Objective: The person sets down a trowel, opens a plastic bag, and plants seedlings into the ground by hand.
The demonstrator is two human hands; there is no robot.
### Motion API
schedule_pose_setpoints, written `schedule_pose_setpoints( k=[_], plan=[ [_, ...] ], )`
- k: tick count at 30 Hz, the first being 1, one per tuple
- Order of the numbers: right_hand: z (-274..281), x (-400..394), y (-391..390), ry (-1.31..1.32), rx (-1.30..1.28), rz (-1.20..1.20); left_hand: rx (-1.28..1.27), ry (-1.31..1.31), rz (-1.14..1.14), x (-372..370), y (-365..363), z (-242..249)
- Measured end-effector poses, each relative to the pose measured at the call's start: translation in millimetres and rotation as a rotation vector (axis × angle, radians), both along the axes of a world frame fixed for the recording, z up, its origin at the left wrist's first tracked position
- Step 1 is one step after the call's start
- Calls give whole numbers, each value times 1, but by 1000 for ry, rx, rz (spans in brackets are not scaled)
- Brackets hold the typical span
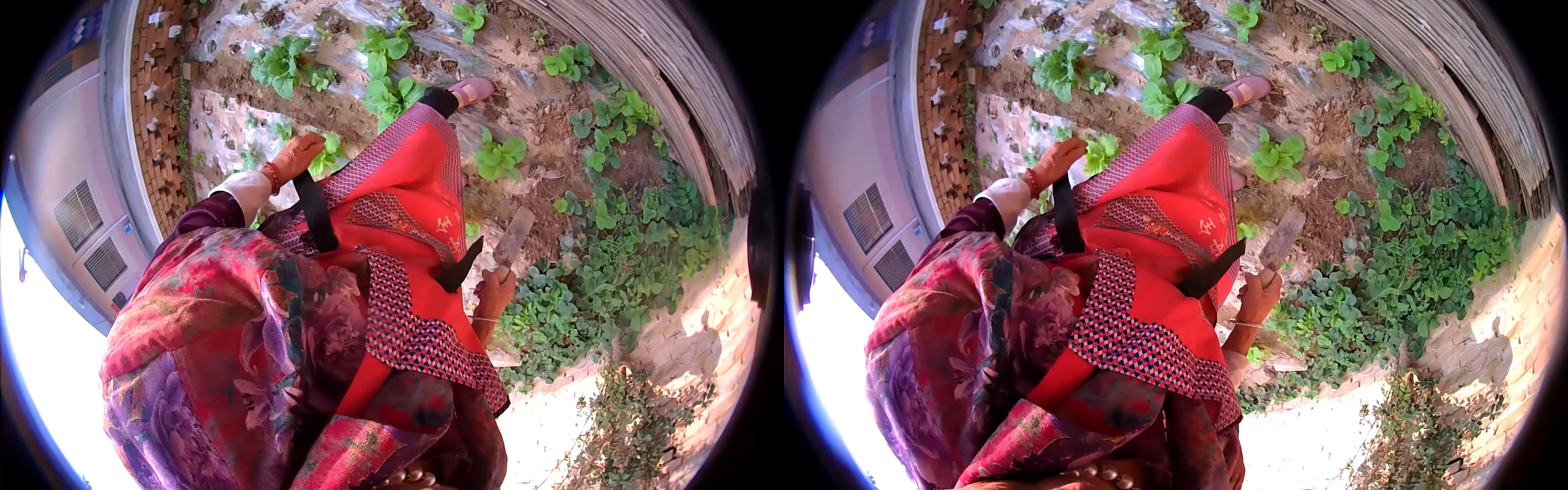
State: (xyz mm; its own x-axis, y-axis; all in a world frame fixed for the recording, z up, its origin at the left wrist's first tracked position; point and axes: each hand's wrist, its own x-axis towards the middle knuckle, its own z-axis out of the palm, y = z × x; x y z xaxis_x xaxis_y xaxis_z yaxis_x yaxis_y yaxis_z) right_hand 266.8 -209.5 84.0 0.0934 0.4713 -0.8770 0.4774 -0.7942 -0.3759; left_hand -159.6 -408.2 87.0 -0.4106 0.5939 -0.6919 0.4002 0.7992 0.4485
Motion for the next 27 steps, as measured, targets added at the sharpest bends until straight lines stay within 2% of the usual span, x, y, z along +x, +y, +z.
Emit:
schedule_pose_setpoints(
  k=[2,4,6,8,9,11,17,19,23,24,26,27],
  plan=[
    [2,18,-9,-40,-5,-4,102,58,-336,-18,-91,-4],
    [2,38,-17,-90,-3,-18,-132,-40,-273,-9,-151,1],
    [-2,57,-24,-159,-9,-40,-235,69,-614,16,-182,13],
    [0,62,-23,-153,14,-44,-55,-95,98,42,-252,-3],
    [-3,68,-23,-152,17,-15,-63,-102,234,52,-266,-5],
    [-14,78,-23,-219,29,82,-244,-96,262,65,-275,6],
    [-38,89,-27,-126,16,45,-411,-81,-108,51,-295,37],
    [-52,118,-52,-102,-64,10,-400,-85,-234,26,-290,40],
    [-44,147,-124,-223,-161,6,-288,-63,-654,-43,-266,35],
    [-34,141,-139,-232,-161,-95,-273,-70,-516,-57,-258,36],
    [-25,137,-161,-320,-254,41,-210,-93,-83,-67,-241,41],
    [-32,143,-179,-321,-256,36,-141,-87,155,-67,-232,45]
  ],
)
